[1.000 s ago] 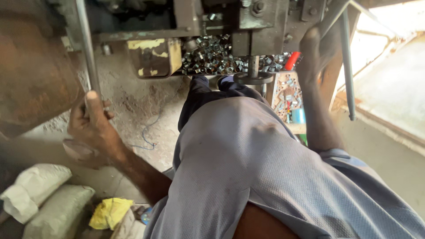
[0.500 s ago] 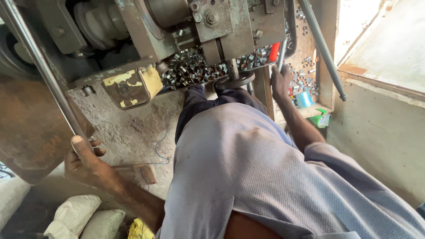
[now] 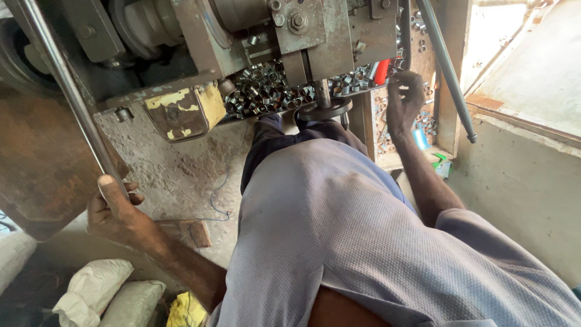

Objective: The person operates an industrial machine by pulling a long lever with one hand while turning a small handwheel with the other to process metal parts.

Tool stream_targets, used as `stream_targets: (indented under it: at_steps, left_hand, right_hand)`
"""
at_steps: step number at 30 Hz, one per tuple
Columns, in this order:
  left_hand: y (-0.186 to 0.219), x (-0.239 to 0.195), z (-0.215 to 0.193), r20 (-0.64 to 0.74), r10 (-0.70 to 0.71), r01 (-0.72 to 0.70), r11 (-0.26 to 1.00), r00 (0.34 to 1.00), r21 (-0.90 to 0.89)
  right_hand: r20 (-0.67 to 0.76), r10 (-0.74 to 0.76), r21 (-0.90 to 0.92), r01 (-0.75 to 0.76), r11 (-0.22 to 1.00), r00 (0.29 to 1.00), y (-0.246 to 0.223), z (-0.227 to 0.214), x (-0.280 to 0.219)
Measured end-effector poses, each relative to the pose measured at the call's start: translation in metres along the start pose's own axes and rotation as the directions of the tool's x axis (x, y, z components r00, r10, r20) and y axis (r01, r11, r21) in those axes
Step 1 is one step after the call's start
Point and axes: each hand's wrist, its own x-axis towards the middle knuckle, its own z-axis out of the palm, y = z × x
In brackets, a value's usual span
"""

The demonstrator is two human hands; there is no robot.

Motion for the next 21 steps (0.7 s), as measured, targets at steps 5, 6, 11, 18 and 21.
stream_targets:
  at_steps: [5, 6, 11, 18, 21]
  left_hand:
    - [-0.004, 0.001, -0.001, -0.038, -0.01, 0.01, 1.0, 0.999, 0.013]
    - [-0.004, 0.001, -0.001, -0.036, -0.021, 0.021, 1.0, 0.999, 0.008]
    - [-0.004, -0.001, 0.0, -0.043, -0.037, 0.034, 0.997, 0.998, -0.074]
    - [-0.012, 0.001, -0.001, -0.07, 0.002, -0.009, 0.995, 0.998, -0.099]
    - [-0.016, 0.002, 0.0, -0.072, 0.021, -0.03, 0.992, 0.997, -0.121]
  right_hand:
    - [0.204, -0.287, -0.082, 0.308, 0.948, 0.936, -0.073, 0.017, 0.027]
    - [0.282, -0.397, -0.16, 0.45, 0.879, 0.874, -0.077, 0.023, 0.036]
    - [0.48, -0.521, -0.25, 0.679, 0.69, 0.706, -0.066, 0.035, 0.067]
    - [0.561, -0.261, -0.191, 0.43, 0.882, 0.786, -0.092, 0.037, 0.096]
    - [0.38, -0.391, -0.063, 0.445, 0.893, 0.839, -0.126, 0.04, 0.109]
